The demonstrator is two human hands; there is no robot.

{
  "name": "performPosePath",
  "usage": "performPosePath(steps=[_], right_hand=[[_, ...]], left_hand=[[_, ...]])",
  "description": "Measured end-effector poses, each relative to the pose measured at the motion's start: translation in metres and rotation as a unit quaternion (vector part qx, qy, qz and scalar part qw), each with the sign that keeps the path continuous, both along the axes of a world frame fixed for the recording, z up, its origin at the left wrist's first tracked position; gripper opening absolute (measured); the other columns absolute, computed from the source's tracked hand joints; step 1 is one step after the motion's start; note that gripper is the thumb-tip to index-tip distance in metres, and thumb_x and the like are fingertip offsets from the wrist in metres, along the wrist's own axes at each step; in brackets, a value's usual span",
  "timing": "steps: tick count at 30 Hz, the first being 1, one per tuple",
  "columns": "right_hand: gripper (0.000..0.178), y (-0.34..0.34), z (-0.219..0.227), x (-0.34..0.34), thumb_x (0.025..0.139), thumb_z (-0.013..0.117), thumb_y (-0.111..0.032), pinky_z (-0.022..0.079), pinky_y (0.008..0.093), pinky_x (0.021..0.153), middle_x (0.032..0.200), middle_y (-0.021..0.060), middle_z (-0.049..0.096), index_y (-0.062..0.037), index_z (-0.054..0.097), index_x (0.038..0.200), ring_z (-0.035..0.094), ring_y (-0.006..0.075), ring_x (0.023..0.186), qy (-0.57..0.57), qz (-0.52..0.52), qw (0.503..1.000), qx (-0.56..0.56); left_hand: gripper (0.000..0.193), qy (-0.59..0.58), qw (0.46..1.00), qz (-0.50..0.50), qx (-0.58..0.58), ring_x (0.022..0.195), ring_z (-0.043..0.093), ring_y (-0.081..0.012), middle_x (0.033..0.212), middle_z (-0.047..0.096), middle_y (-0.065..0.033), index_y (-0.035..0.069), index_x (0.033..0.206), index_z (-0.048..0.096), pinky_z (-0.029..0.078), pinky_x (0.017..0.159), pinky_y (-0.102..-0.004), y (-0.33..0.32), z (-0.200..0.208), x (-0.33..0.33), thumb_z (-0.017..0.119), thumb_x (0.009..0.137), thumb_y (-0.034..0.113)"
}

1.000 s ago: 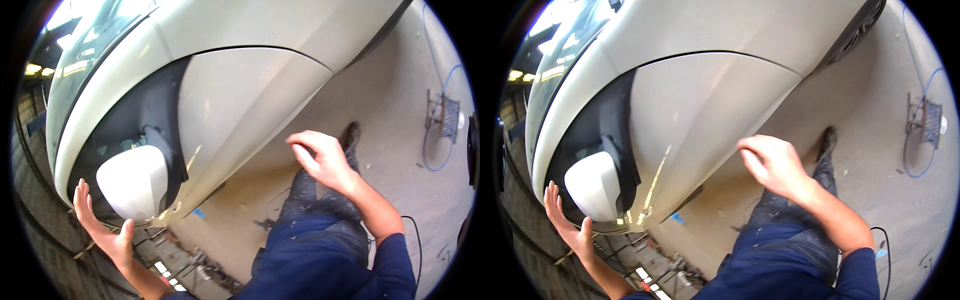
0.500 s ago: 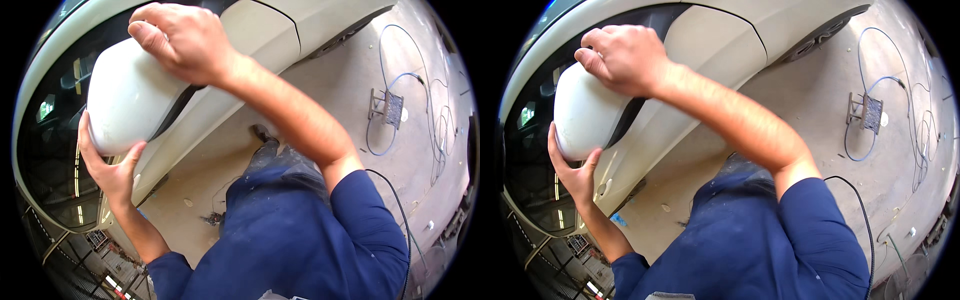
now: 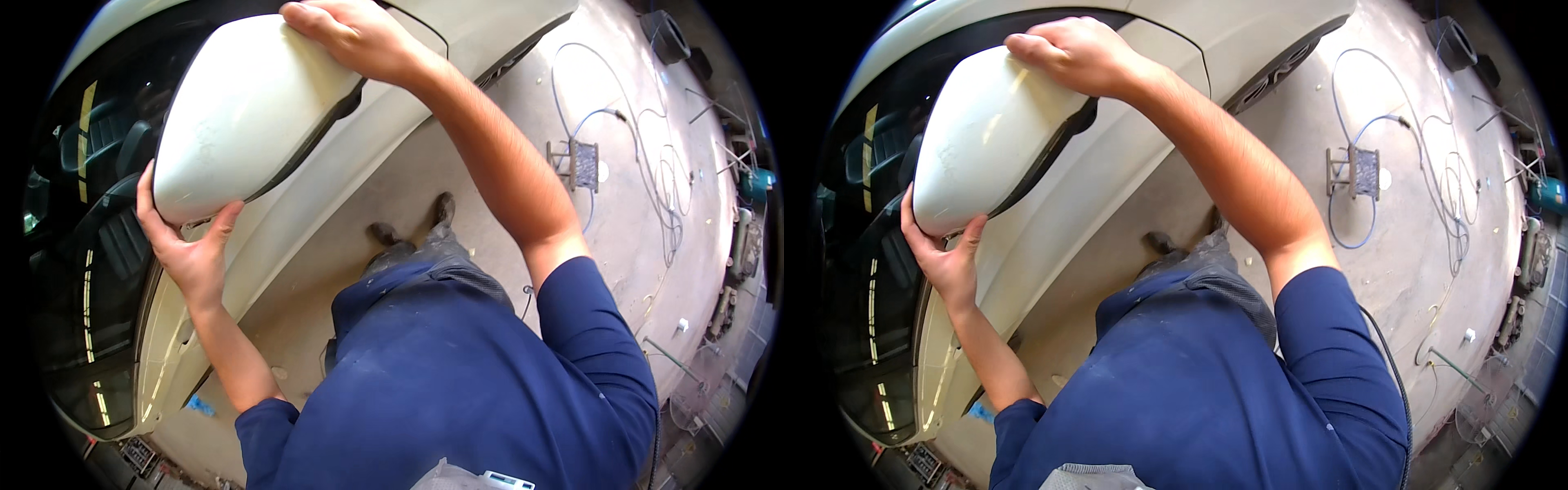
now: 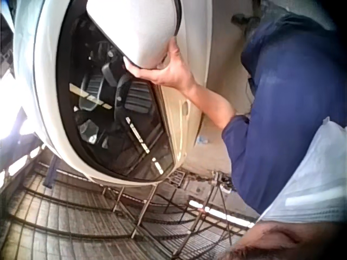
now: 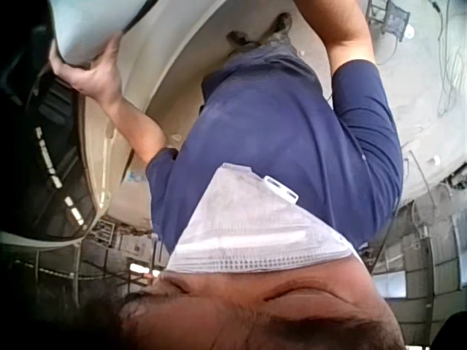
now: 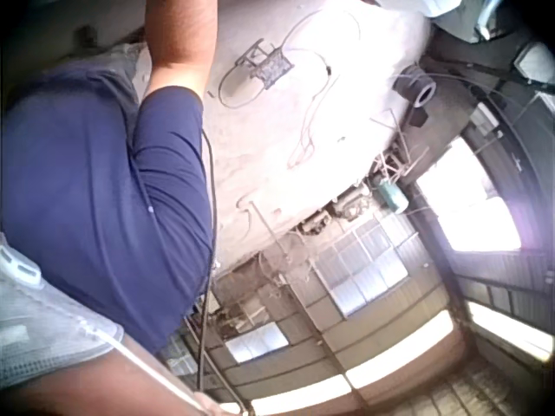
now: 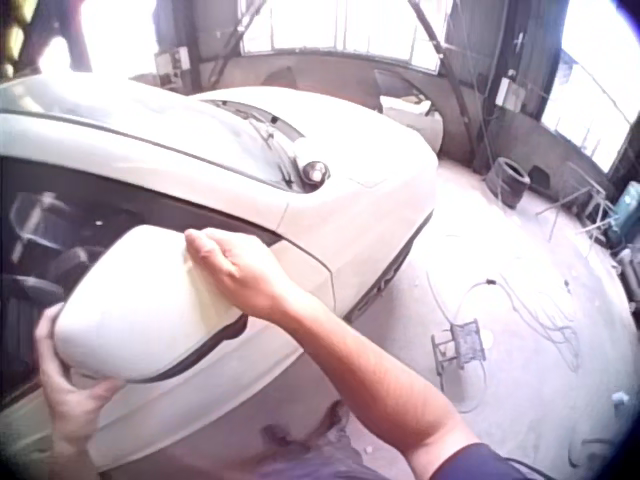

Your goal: The person repeatedly handles a white car side mirror, aligning and pressing it into place on the driver's side door. They walk around the vehicle to check fit and reposition the mirror multiple times. A spray can is briefly used near the mirror area.

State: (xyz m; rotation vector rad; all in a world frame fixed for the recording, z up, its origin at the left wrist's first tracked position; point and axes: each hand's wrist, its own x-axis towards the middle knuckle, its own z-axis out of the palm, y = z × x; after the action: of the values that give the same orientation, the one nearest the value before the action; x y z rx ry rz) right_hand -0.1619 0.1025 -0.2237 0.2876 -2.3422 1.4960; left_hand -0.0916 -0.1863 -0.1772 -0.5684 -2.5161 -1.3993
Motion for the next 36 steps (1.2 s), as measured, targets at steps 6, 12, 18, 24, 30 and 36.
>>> performPosePath(steps=[6, 12, 18, 24, 30, 36], right_hand=[[0.07, -0.004, 0.025, -0.011, 0.098, 0.04, -0.065, 0.05, 0.0376, 0.091, 0.106, 0.0154, 0.07, -0.0042, 0.07, 0.116, 0.066, 0.0266, 0.097, -0.119, 0.081, 0.99, -0.006], [0.065, -0.019, 0.029, 0.003, 0.102, 0.037, -0.058, 0.049, 0.0333, 0.085, 0.095, 0.0091, 0.069, -0.0013, 0.069, 0.107, 0.062, 0.0184, 0.089, -0.08, 0.049, 0.996, 0.003], [0.054, -0.018, 0.023, -0.006, 0.103, 0.038, -0.05, 0.051, 0.0402, 0.078, 0.09, 0.0185, 0.068, -0.0047, 0.066, 0.099, 0.065, 0.0371, 0.086, -0.021, 0.021, 0.999, 0.035], [0.037, -0.01, 0.012, -0.03, 0.095, 0.057, -0.041, 0.053, 0.0449, 0.078, 0.087, 0.0167, 0.068, -0.0066, 0.066, 0.105, 0.066, 0.0353, 0.085, 0.106, 0.08, 0.99, 0.04], [0.034, 0.019, 0.001, -0.048, 0.097, 0.057, -0.026, 0.052, 0.0426, 0.085, 0.102, 0.0161, 0.068, -0.0002, 0.06, 0.118, 0.063, 0.0356, 0.096, 0.13, 0.219, 0.958, -0.136], [0.039, 0.085, 0.002, -0.076, 0.102, 0.039, -0.022, 0.05, 0.038, 0.09, 0.108, 0.02, 0.066, 0.0073, 0.064, 0.11, 0.063, 0.0305, 0.099, 0.132, 0.205, 0.941, -0.233]], left_hand=[[0.083, 0.017, 0.995, 0.019, 0.098, 0.113, 0.056, -0.0203, 0.122, 0.054, -0.0098, 0.005, 0.136, 0.036, 0.046, 0.099, -0.0346, -0.013, -0.035, 0.005, 0.09, 0.073, 0.011], [0.087, 0.0, 0.994, 0.024, 0.105, 0.109, 0.058, -0.0206, 0.12, 0.056, -0.0107, 0.005, 0.137, 0.035, 0.048, 0.095, -0.0345, -0.02, -0.033, 0.003, 0.091, 0.071, 0.014], [0.089, 0.008, 0.993, 0.038, 0.108, 0.11, 0.058, -0.0217, 0.123, 0.055, -0.0111, 0.005, 0.139, 0.034, 0.048, 0.095, -0.036, -0.019, -0.038, 0.004, 0.091, 0.071, 0.012], [0.11, -0.033, 0.986, 0.121, 0.11, 0.124, 0.051, -0.024, 0.135, 0.049, -0.0108, 0.006, 0.141, 0.03, 0.045, 0.101, -0.039, -0.03, -0.047, 0.002, 0.094, 0.058, 0.036], [0.093, -0.079, 0.948, 0.208, 0.227, 0.138, 0.038, -0.0298, 0.147, 0.041, -0.0183, -0.002, 0.147, 0.03, 0.027, 0.116, -0.0473, -0.004, 0.0, 0.02, 0.055, 0.088, 0.064], [0.065, 0.053, 0.795, 0.522, 0.304, 0.117, 0.06, -0.0342, 0.129, 0.06, -0.017, 0.002, 0.123, 0.058, 0.05, 0.099, -0.049, 0.078, -0.014, -0.018, 0.025, 0.1, 0.053]])
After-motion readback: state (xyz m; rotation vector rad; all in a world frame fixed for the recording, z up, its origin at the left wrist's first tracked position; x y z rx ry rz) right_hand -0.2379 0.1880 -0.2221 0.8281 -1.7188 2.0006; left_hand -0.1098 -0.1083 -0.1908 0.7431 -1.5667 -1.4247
